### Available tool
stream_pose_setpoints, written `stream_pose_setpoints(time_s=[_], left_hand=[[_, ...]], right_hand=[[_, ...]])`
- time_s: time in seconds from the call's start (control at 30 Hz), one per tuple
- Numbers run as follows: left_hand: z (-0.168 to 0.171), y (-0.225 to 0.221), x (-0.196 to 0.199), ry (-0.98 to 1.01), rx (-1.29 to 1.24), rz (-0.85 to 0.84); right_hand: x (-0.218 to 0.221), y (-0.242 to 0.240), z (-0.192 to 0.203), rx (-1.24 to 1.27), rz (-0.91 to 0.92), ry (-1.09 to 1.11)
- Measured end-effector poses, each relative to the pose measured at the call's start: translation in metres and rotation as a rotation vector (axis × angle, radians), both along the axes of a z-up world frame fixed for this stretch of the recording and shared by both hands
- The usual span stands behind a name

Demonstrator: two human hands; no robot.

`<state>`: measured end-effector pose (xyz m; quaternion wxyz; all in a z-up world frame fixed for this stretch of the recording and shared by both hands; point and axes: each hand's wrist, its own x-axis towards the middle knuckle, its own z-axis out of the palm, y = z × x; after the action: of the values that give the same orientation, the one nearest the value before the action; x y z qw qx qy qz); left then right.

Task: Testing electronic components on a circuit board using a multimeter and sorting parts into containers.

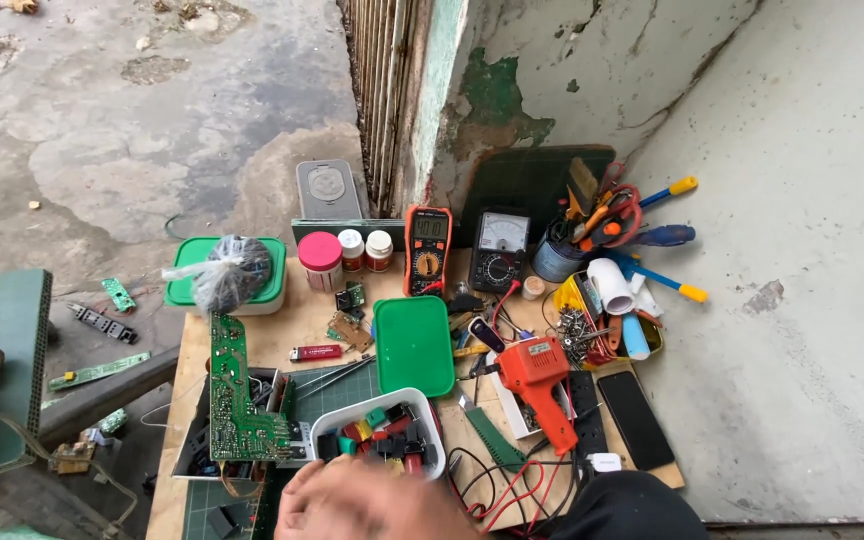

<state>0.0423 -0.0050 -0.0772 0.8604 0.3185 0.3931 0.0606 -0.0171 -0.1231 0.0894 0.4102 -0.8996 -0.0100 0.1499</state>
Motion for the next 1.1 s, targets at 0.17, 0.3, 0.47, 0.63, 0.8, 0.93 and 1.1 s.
stream_pose_setpoints(time_s=[0.17, 0.3, 0.47, 0.63, 0.8, 0.93, 1.1], left_hand=[[0.094, -0.004, 0.002, 0.098, 0.094, -0.023], [0.06, -0.003, 0.007, 0.017, 0.055, -0.037], [0.047, -0.013, 0.009, -0.041, 0.074, -0.096], [0.053, -0.028, 0.013, 0.025, 0.026, -0.11], [0.038, -0.035, 0.014, -0.011, 0.004, -0.125], [0.038, -0.036, 0.014, -0.042, -0.034, -0.145], [0.039, -0.035, 0.012, -0.037, -0.042, -0.177]], right_hand=[[0.091, -0.036, 0.027, 0.015, 0.053, 0.123], [0.091, -0.033, 0.03, 0.075, 0.09, 0.379], [0.09, -0.056, 0.008, 0.454, -0.008, 0.577], [0.086, -0.061, 0.009, 0.364, -0.131, 0.515], [0.086, -0.067, 0.013, 0.346, -0.2, 0.536], [0.085, -0.068, 0.017, 0.317, -0.216, 0.475], [0.082, -0.07, 0.017, 0.323, -0.218, 0.458]])
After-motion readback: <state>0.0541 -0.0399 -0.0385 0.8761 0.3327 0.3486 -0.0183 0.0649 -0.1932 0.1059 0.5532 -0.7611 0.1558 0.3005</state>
